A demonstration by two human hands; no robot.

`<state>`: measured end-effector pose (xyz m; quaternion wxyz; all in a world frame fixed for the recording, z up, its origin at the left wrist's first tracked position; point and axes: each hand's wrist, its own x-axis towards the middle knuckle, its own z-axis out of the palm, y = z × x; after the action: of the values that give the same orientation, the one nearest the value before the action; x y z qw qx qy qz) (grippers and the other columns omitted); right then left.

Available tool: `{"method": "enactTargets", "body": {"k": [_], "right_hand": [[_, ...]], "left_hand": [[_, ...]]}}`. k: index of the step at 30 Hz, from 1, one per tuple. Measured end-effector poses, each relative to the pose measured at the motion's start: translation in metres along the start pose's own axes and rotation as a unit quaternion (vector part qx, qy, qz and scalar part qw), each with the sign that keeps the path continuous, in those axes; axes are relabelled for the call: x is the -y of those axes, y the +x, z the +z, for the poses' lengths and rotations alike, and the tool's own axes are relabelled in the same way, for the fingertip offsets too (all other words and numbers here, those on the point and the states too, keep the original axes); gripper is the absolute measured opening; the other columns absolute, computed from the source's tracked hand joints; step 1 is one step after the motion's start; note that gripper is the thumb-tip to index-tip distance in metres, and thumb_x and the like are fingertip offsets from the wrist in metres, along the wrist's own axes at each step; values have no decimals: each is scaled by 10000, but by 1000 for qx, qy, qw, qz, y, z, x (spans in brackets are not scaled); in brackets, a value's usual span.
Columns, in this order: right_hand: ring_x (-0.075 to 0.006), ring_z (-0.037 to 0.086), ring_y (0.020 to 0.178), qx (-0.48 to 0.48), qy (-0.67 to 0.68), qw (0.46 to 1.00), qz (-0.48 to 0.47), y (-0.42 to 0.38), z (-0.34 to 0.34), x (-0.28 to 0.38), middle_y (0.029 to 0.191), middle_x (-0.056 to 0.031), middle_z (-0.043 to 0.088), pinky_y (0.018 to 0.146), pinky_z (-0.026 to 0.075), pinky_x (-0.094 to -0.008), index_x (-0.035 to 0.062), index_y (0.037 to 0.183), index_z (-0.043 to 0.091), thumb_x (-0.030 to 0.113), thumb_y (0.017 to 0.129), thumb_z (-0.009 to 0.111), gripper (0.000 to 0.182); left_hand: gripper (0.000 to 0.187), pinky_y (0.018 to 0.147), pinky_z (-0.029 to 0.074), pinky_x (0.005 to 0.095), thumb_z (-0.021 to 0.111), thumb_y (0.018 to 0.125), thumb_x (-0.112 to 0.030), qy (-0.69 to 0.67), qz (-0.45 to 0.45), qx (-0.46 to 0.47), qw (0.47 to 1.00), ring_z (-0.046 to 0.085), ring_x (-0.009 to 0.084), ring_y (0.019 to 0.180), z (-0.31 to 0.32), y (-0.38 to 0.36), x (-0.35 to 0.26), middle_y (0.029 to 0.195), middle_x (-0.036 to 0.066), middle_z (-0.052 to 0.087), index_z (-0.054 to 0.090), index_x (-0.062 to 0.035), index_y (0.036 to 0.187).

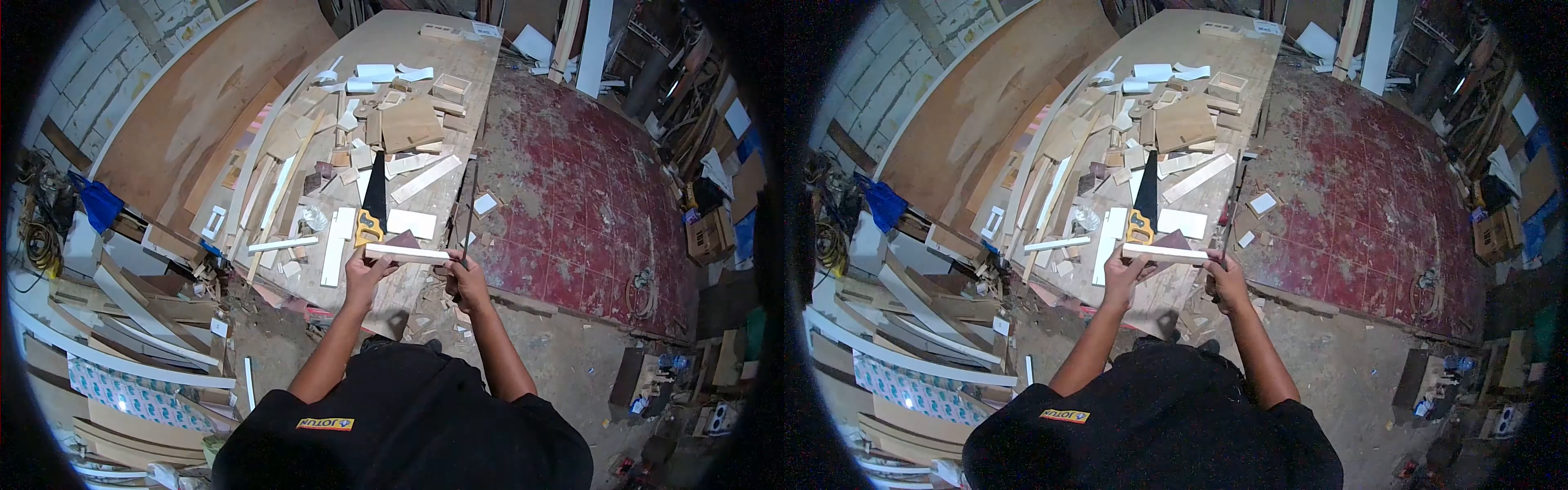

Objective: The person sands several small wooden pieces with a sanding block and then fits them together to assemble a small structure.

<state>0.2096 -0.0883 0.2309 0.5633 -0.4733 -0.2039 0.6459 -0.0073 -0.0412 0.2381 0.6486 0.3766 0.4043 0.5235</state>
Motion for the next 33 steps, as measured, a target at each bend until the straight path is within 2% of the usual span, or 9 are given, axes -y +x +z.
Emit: {"method": "enactTargets", "body": {"k": [1,3,6,10,12,15,28,31,33], "right_hand": [[-45,340,412,0,0,1000,-1,1,-1,0,734,18,567,388,258,-219,43,1141,599,76,871,571,273],[-38,341,428,5,27,1000,-7,1,-6,1,699,52,494,397,256,-215,59,1174,596,84,878,598,297],[-34,346,442,-4,44,999,-24,0,-7,4,695,52,480,401,257,-210,55,1178,596,110,881,631,304],[-31,377,473,-7,25,995,-92,0,-7,5,718,29,529,410,270,-203,55,1184,596,69,849,673,343],[-33,396,489,-12,18,994,-109,-1,-6,7,736,18,548,415,281,-199,54,1181,596,59,843,677,347],[-35,428,518,-10,18,993,-116,-2,-8,9,774,-3,580,425,299,-193,53,1176,597,45,833,682,354],[-44,428,498,0,22,994,-109,-2,-11,0,835,-22,623,414,310,-206,53,1152,609,14,819,671,341],[-43,423,492,1,20,996,-91,-7,-9,4,826,-22,618,411,308,-209,52,1154,608,47,836,675,325],[-42,419,488,-10,10,996,-84,-4,-8,4,804,-16,611,410,307,-208,50,1144,610,75,845,678,307]], "left_hand": [[255,784,559,309,646,865,-31,0,1,0,1000,652,163,894,-2,0,-1,1026,100,644,574,21,1105],[316,864,522,292,682,816,27,95,90,50,990,629,146,947,-6,1,-2,1049,94,642,571,17,1112],[352,920,486,282,700,785,54,120,90,85,985,609,138,982,-8,-1,-3,1070,93,639,569,16,1111],[375,873,523,284,689,780,81,137,122,110,977,619,142,958,-4,0,-4,1069,106,635,561,11,1125],[383,810,561,280,677,786,86,108,56,86,989,631,155,943,-2,-1,-6,1063,126,632,544,17,1139],[391,770,586,280,671,796,80,53,20,97,994,639,168,929,-2,0,-10,1051,144,630,528,22,1155],[174,792,591,310,604,887,-9,10,-1,113,994,639,172,944,-10,-2,-10,1081,158,637,573,40,1050],[160,731,595,295,574,918,-57,41,-23,118,992,659,163,866,-11,-3,-10,1039,146,640,581,20,1059],[185,644,581,262,565,932,-92,56,-118,150,980,665,148,753,-13,-4,-13,994,127,635,580,9,1086]]}}
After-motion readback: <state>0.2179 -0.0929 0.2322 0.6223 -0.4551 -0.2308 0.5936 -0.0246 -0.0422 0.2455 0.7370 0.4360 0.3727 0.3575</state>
